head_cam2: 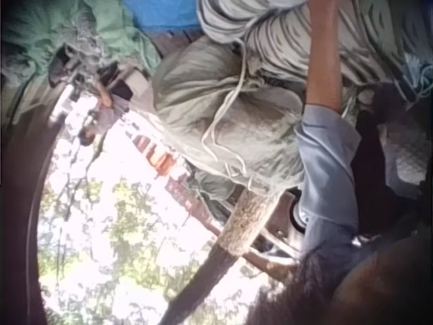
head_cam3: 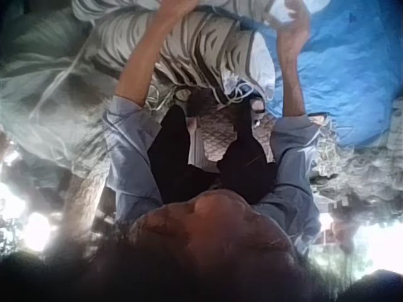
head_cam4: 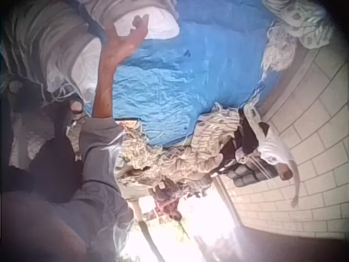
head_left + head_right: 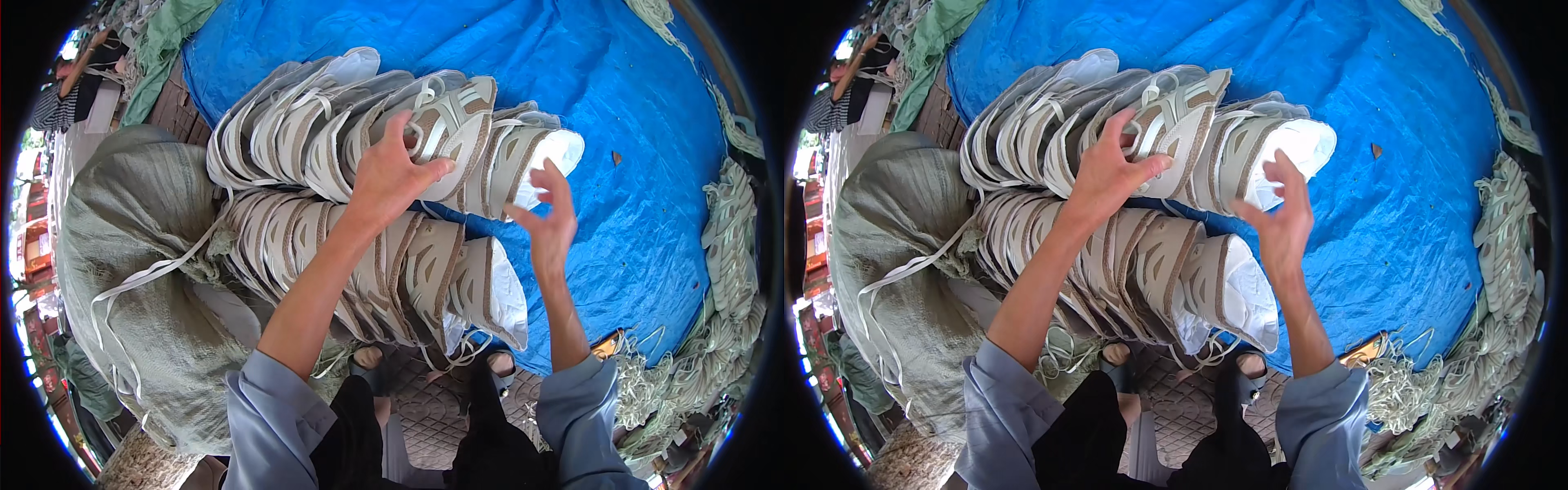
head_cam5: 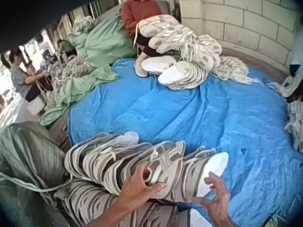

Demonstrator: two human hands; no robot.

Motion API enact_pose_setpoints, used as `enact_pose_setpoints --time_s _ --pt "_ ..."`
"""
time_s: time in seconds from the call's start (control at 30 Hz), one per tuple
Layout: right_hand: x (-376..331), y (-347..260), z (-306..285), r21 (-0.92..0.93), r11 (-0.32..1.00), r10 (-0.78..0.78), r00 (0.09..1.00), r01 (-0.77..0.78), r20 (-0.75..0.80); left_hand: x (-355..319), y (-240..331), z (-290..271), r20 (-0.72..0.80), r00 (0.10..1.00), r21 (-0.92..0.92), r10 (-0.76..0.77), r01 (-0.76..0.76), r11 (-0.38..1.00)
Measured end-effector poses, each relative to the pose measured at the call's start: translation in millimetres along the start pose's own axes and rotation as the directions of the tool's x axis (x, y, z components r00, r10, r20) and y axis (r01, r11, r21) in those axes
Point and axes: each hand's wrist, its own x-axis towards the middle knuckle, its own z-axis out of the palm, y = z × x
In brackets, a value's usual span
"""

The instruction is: The person threads white shoelaces through the eyelets of a white sneaker, pulling the laces tight and arranging them. After finishing one shoe, they place it on a stack of similar shoes and pick up another to continue the process.

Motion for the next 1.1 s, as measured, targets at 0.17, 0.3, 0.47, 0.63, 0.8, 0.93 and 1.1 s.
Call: enact_pose_setpoints --time_s 0.17,0.3,0.47,0.63,0.8,0.93,1.1 --pt "-3 -21 26 -0.248 0.931 -0.193 0.938 0.268 0.288 1 2 -1 0.046 0.999 -0.201 -0.018 0.027 0.979" --pt "20 -35 45 0.067 0.945 0.29 0.917 -0.319 0.274 10 -14 2 -0.025 0.999 -0.45 0.021 -0.03 0.892" --pt "20 -27 77 -0.16 0.94 0.329 0.927 -0.303 0.181 11 -19 8 -0.051 0.996 -0.527 0.071 -0.087 0.846" --pt "13 -8 60 0.246 0.887 0.378 0.921 -0.39 0.094 9 -20 11 -0.148 0.981 -0.581 0.129 -0.192 0.791" --pt "7 7 29 0.476 0.84 0.337 0.938 -0.26 -0.082 4 -15 13 -0.112 0.994 -0.893 -0.015 -0.094 0.44" --pt "10 13 18 0.59 0.794 0.268 0.956 -0.149 -0.119 2 -16 10 -0.117 0.99 -0.947 -0.074 -0.088 0.308" --pt "11 26 2 0.575 0.801 0.293 0.947 -0.168 -0.132 4 -28 15 -0.133 0.989 -0.844 -0.059 -0.082 0.53"
